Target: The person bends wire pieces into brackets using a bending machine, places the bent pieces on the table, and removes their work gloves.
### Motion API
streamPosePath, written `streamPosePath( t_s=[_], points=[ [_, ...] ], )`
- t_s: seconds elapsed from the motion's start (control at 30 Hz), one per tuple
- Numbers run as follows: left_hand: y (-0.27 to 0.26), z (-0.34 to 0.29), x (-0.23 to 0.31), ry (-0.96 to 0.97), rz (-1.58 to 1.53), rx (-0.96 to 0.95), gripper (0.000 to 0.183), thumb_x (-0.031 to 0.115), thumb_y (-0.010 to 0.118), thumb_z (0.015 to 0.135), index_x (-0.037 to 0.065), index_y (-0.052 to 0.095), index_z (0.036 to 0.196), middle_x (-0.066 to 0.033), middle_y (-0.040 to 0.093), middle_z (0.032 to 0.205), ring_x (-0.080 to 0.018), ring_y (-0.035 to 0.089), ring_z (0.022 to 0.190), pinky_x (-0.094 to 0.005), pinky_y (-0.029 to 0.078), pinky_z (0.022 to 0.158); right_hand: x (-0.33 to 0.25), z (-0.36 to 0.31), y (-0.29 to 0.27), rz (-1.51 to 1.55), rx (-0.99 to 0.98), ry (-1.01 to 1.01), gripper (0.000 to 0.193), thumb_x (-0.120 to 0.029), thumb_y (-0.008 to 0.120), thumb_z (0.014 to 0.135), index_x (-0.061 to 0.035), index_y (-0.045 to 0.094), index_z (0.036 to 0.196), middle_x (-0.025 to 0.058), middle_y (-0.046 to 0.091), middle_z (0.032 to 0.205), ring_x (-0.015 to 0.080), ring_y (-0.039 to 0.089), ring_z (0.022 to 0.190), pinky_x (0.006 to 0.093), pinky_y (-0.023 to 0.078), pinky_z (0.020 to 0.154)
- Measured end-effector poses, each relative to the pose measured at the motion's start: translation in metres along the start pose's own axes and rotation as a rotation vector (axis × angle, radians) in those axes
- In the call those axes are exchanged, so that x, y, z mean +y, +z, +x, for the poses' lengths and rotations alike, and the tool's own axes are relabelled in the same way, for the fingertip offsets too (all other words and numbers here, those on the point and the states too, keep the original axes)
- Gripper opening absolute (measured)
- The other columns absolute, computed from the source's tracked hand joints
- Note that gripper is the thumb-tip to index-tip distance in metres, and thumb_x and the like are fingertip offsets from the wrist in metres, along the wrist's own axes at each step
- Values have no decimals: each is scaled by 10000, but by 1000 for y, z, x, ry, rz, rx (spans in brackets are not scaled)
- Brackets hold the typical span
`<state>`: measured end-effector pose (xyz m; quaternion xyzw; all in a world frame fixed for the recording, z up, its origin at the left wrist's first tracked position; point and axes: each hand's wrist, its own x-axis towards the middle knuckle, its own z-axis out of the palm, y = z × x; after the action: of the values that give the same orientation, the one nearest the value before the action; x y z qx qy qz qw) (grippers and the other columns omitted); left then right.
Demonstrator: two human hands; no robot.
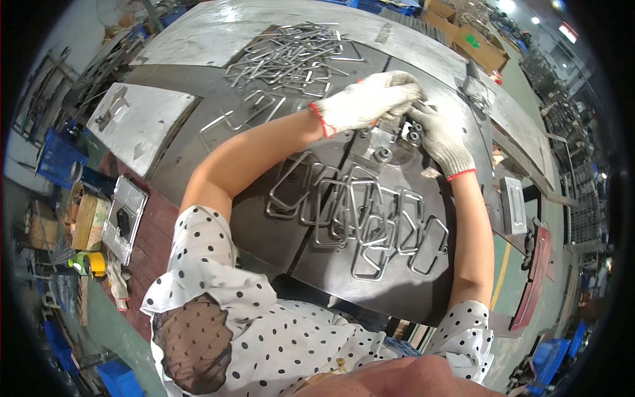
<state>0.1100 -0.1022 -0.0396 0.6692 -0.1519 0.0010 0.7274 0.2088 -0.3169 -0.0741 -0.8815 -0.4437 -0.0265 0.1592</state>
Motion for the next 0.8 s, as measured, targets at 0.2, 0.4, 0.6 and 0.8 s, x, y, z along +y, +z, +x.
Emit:
streamPosePath(
  t_s=[0.2, 0.4, 0.6, 0.8],
  points=[
    [-37, -21, 66, 155, 412, 147, 383, 386, 596, 1078, 59, 716, 1238, 37, 672, 922, -51, 587, 828, -221, 446, 674, 6, 2, 4, -108, 73, -133, 504, -18, 604, 900, -64, 641, 1401, 161, 614, 1466, 389, 557, 1351, 438, 457, 1132],
    [-140, -90, 110, -71, 1389, 106, 413, 336, 621, 989, 25, 694, 1249, -136, 747, 1097, -231, 695, 1029, -375, 540, 950, 8, 2, 5, -122, 96, -136, 479, -55, 575, 923, -67, 649, 1396, 164, 640, 1412, 396, 580, 1318, 454, 480, 1099],
    [-170, -194, 87, -420, 1449, 120, 382, 338, 678, 931, 92, 703, 1223, -143, 753, 1081, -268, 696, 1036, -412, 541, 933, 6, 1, 4, -85, 114, -162, 477, -41, 575, 920, -43, 648, 1392, 184, 633, 1419, 405, 576, 1322, 449, 477, 1102],
    [-169, -232, 85, -783, 1372, 401, 424, 202, 697, 858, 75, 680, 1262, -81, 638, 670, -200, 577, 498, -375, 463, 497, 5, 2, 3, -121, 100, -148, 486, -40, 588, 905, -42, 649, 1387, 178, 640, 1407, 403, 573, 1324, 452, 477, 1103]
  ],
)
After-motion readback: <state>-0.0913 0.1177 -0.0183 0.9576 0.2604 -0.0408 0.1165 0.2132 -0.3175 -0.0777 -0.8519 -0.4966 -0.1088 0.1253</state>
